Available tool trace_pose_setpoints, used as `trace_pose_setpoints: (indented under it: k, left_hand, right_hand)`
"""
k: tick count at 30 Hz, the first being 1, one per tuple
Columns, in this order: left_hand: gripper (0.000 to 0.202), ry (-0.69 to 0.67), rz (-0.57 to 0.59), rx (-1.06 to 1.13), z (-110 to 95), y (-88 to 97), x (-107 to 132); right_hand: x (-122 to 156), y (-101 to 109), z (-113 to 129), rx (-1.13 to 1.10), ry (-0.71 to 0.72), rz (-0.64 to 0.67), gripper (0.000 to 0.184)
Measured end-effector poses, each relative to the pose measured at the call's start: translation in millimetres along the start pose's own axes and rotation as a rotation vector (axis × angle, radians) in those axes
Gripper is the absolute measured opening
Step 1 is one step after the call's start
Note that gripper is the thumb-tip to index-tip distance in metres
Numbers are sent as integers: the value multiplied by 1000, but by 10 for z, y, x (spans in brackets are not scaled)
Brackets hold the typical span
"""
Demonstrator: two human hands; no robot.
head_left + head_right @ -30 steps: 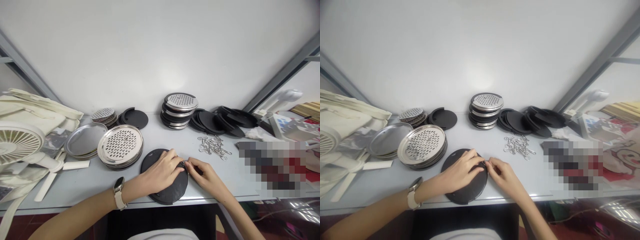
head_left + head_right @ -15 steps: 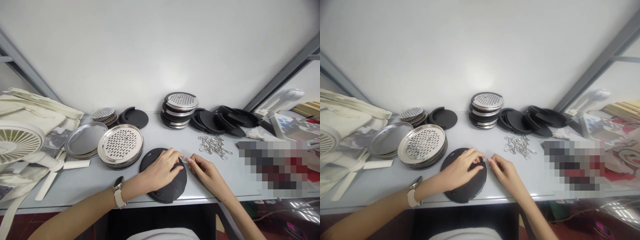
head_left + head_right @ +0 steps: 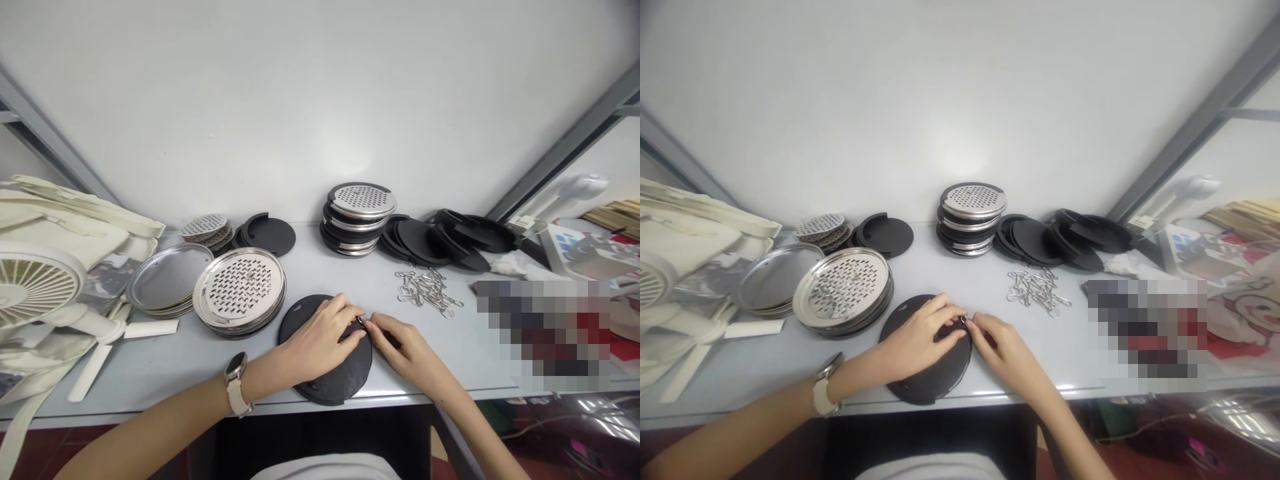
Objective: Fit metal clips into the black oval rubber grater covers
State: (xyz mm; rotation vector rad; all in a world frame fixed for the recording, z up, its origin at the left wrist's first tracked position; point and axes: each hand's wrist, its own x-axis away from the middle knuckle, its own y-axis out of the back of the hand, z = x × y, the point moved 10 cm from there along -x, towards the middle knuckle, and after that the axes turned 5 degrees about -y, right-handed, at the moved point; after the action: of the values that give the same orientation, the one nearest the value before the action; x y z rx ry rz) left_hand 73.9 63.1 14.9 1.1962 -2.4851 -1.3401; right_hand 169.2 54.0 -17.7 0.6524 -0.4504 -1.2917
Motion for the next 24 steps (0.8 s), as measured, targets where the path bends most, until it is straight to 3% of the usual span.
trace_pose_setpoints:
  k: [24]
  left_hand:
    - [23, -69, 13, -85, -43, -31, 8]
  right_hand:
    - [33, 30, -82, -77, -53, -27, 31]
